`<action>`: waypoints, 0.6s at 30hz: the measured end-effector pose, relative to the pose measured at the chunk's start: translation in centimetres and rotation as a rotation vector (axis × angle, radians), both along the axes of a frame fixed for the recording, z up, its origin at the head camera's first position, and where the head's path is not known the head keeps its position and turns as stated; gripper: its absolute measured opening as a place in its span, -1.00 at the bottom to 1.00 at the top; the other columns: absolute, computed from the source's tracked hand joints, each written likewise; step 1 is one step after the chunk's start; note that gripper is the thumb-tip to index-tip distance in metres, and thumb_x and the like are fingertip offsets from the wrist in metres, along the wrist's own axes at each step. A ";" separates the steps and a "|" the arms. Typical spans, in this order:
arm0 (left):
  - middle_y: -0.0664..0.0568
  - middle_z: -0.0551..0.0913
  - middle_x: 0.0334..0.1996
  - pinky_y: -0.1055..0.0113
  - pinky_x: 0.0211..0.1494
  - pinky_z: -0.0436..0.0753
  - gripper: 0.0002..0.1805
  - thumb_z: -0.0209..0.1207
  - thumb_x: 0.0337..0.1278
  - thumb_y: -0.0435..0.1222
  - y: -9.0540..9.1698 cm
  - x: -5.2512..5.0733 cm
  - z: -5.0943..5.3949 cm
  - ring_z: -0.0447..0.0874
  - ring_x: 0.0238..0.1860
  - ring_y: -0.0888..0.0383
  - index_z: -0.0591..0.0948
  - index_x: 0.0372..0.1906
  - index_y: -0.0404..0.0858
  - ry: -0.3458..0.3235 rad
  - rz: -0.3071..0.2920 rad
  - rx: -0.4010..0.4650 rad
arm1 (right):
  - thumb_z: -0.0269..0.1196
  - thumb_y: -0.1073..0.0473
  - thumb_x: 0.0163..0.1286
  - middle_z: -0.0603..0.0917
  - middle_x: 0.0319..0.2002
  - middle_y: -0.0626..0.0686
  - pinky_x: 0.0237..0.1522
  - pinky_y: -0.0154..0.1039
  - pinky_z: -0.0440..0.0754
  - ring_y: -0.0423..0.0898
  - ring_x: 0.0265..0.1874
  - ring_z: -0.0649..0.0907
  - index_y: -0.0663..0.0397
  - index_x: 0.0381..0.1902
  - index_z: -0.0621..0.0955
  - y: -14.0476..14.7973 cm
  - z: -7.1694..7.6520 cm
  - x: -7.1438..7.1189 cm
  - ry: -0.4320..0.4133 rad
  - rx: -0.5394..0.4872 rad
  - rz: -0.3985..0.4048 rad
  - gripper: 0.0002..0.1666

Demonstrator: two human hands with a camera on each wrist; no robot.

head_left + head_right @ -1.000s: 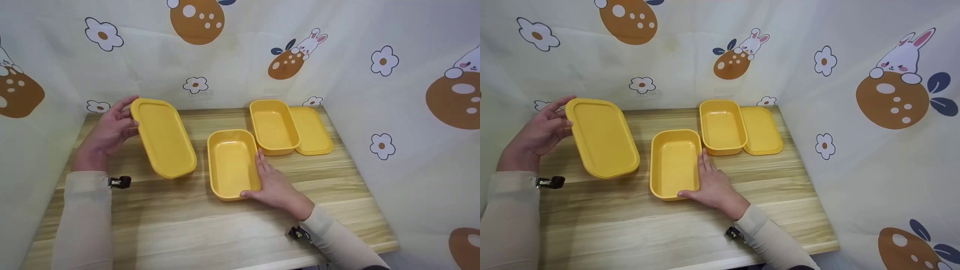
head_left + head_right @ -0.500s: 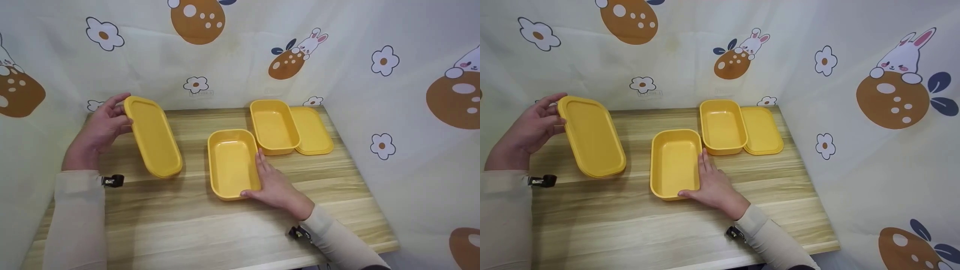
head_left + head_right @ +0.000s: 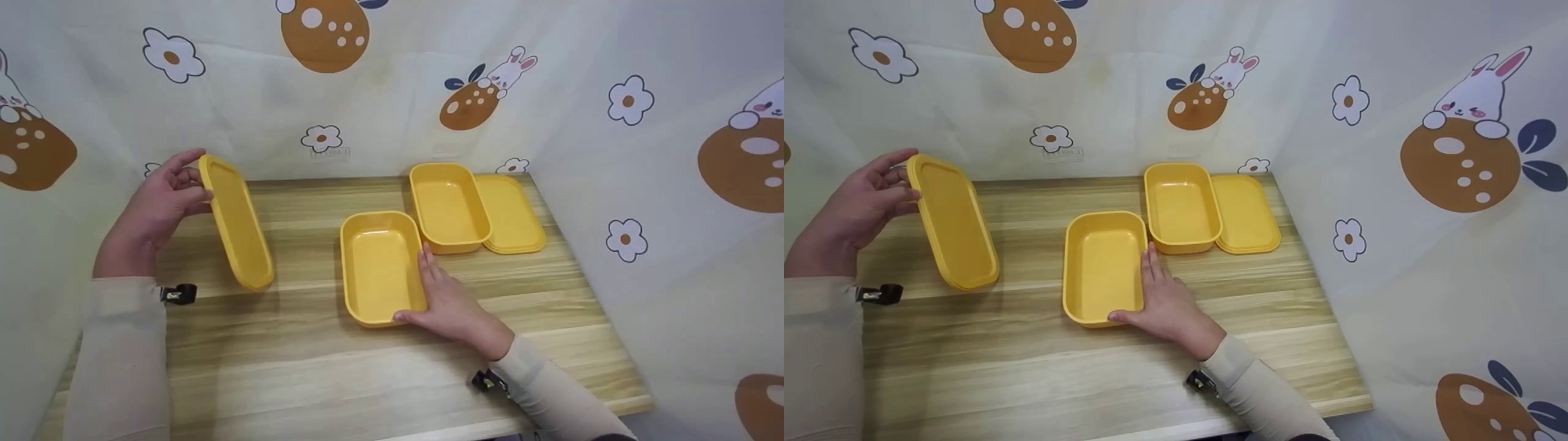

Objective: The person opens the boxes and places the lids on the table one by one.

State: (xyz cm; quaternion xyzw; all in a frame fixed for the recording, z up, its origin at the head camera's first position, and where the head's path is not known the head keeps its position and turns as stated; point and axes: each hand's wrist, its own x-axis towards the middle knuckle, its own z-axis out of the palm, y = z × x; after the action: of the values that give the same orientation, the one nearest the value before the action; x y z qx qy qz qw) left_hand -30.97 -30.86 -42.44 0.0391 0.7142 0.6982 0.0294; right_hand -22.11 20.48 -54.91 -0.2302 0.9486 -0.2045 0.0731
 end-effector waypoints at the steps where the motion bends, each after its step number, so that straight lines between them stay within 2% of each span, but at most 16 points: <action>1: -0.11 0.62 0.14 0.29 0.02 0.83 -0.13 0.27 0.51 -0.52 -0.1 0.0 0.1 0.77 0.05 0.08 0.20 0.77 -0.15 0.003 0.005 -0.024 | 0.25 -0.73 0.33 -0.36 0.78 0.24 0.62 0.29 0.28 0.34 0.71 0.09 0.29 0.79 -0.24 0.0 0.0 0.0 -0.003 0.002 -0.003 0.66; 8: -0.07 0.59 0.11 0.35 0.04 0.81 -0.12 0.28 0.53 -0.48 -0.5 0.0 0.2 0.73 0.07 0.10 0.19 0.78 -0.11 0.001 0.018 -0.104 | 0.21 -0.79 0.30 -0.37 0.79 0.19 0.63 0.27 0.27 0.31 0.72 0.09 0.24 0.79 -0.25 0.0 -0.1 0.0 -0.012 0.003 -0.014 0.68; 12: -0.01 0.59 0.10 0.43 0.07 0.76 -0.15 0.28 0.56 -0.42 -0.8 -0.1 0.1 0.68 0.06 0.14 0.22 0.78 -0.04 0.001 0.046 -0.184 | 0.19 -0.80 0.30 -0.37 0.78 0.19 0.63 0.26 0.27 0.32 0.72 0.09 0.25 0.79 -0.25 0.1 -0.2 -0.1 -0.010 0.008 -0.012 0.68; 15: 0.05 0.60 0.07 0.45 0.03 0.73 -0.16 0.28 0.56 -0.41 -0.9 -0.1 0.1 0.65 0.02 0.17 0.24 0.77 -0.01 -0.007 0.061 -0.176 | 0.19 -0.80 0.30 -0.38 0.78 0.18 0.63 0.26 0.28 0.33 0.71 0.11 0.24 0.79 -0.25 0.1 -0.3 -0.1 -0.009 0.012 -0.014 0.68; 18: 0.08 0.62 0.02 0.43 -0.01 0.74 -0.15 0.27 0.54 -0.46 -1.0 -0.1 0.1 0.66 -0.02 0.19 0.24 0.77 -0.03 -0.012 0.064 -0.132 | 0.18 -0.81 0.30 -0.39 0.78 0.17 0.62 0.27 0.30 0.33 0.71 0.12 0.21 0.79 -0.27 0.0 -0.3 -0.1 -0.013 0.018 -0.016 0.68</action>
State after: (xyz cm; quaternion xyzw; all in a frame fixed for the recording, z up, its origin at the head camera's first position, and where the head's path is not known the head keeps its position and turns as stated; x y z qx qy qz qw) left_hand -31.04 -31.90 -42.37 0.0100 0.7593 0.6505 0.0138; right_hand -22.21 20.52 -55.19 -0.2206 0.9517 -0.1983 0.0799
